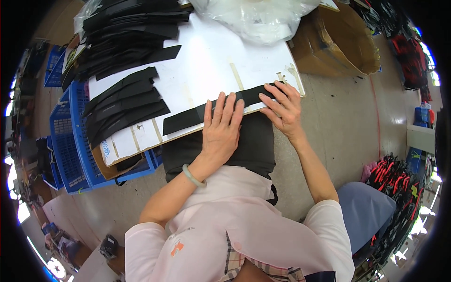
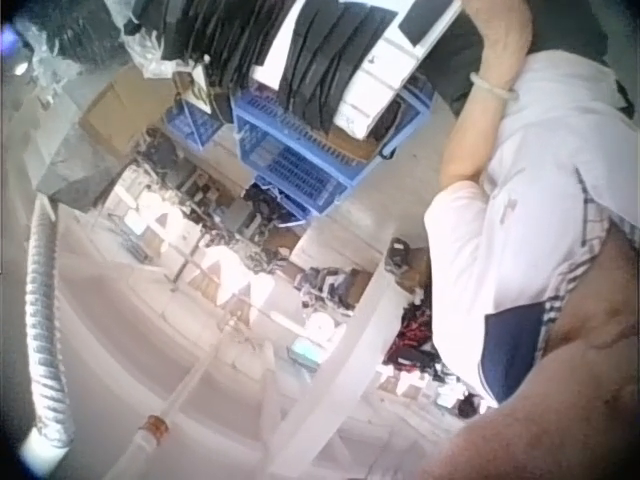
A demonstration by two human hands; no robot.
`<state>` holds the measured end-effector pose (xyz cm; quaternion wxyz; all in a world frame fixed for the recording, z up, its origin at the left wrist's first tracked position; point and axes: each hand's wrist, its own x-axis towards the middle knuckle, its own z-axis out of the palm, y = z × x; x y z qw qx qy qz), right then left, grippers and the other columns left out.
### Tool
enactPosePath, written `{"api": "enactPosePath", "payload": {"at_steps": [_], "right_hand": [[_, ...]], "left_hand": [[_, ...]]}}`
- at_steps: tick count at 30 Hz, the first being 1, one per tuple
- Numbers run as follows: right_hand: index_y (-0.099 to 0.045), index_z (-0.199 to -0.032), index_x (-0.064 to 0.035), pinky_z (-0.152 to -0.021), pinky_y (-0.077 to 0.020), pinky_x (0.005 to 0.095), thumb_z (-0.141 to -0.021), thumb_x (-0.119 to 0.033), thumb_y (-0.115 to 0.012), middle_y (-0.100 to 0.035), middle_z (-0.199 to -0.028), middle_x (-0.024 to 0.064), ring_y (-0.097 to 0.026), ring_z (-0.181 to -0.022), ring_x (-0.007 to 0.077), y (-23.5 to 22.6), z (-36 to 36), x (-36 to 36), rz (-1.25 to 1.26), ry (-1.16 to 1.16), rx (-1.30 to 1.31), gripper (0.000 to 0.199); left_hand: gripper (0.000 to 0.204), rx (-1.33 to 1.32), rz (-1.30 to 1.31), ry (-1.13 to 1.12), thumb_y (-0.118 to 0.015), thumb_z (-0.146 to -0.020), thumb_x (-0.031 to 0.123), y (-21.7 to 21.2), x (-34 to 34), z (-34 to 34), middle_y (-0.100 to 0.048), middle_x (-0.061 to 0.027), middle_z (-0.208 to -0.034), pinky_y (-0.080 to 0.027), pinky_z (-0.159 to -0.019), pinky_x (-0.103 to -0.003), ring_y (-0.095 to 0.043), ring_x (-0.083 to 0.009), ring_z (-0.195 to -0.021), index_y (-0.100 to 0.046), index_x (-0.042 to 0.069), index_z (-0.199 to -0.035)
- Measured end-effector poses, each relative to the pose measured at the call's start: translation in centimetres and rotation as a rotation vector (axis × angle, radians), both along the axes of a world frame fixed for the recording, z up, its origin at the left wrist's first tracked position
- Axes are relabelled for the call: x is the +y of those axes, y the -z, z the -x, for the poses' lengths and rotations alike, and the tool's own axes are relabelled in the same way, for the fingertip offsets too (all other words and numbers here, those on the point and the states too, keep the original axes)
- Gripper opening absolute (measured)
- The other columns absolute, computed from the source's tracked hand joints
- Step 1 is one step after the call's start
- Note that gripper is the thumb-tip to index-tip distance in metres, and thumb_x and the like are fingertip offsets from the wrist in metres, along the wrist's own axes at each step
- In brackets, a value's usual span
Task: Applying double-sided adhesive strips to black fabric components using a template on a workbench.
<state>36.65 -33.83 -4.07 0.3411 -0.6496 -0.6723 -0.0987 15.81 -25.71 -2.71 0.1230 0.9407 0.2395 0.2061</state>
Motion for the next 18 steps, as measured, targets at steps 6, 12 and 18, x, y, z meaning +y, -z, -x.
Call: {"api": "enactPosePath", "payload": {"at_steps": [6, 12, 18], "right_hand": [[-0.072, -0.106, -0.0152, -0.102, -0.0353, 0.0429, -0.076, -0.027, -0.074, -0.064, -0.120, 0.0017, -0.052, -0.120, 0.0244, 0.00, -0.03, -0.18, 0.006, -0.002, -0.003, 0.032], [-0.073, -0.105, -0.0150, -0.101, -0.0359, 0.0426, -0.076, -0.027, -0.074, -0.064, -0.120, 0.0019, -0.052, -0.119, 0.0248, 0.27, -0.09, -0.07, -0.005, -0.005, -0.017, 0.032], [-0.073, -0.105, -0.0154, -0.100, -0.0373, 0.0424, -0.075, -0.026, -0.075, -0.064, -0.120, 0.0016, -0.053, -0.118, 0.0244, -0.15, -0.04, -0.03, -0.001, -0.008, -0.040, 0.032]], "left_hand": [[0.052, -0.019, -0.088, -0.002, -0.054, -0.079, 0.001, 0.44, -0.05, -0.19, -0.041, -0.0192, -0.142, -0.025, -0.111, -0.055, -0.034, -0.0383, -0.137, -0.050, 0.004, -0.131], [0.051, -0.032, -0.080, 0.000, -0.054, -0.079, 0.001, 0.46, -0.03, -0.04, -0.041, -0.0197, -0.141, -0.024, -0.111, -0.056, -0.034, -0.0390, -0.136, -0.050, 0.003, -0.130], [0.055, 0.022, -0.110, -0.011, -0.061, -0.080, 0.005, 0.53, 0.05, 0.12, -0.040, -0.0171, -0.142, -0.023, -0.111, -0.054, -0.033, -0.0360, -0.137, -0.048, 0.006, -0.133]]}}
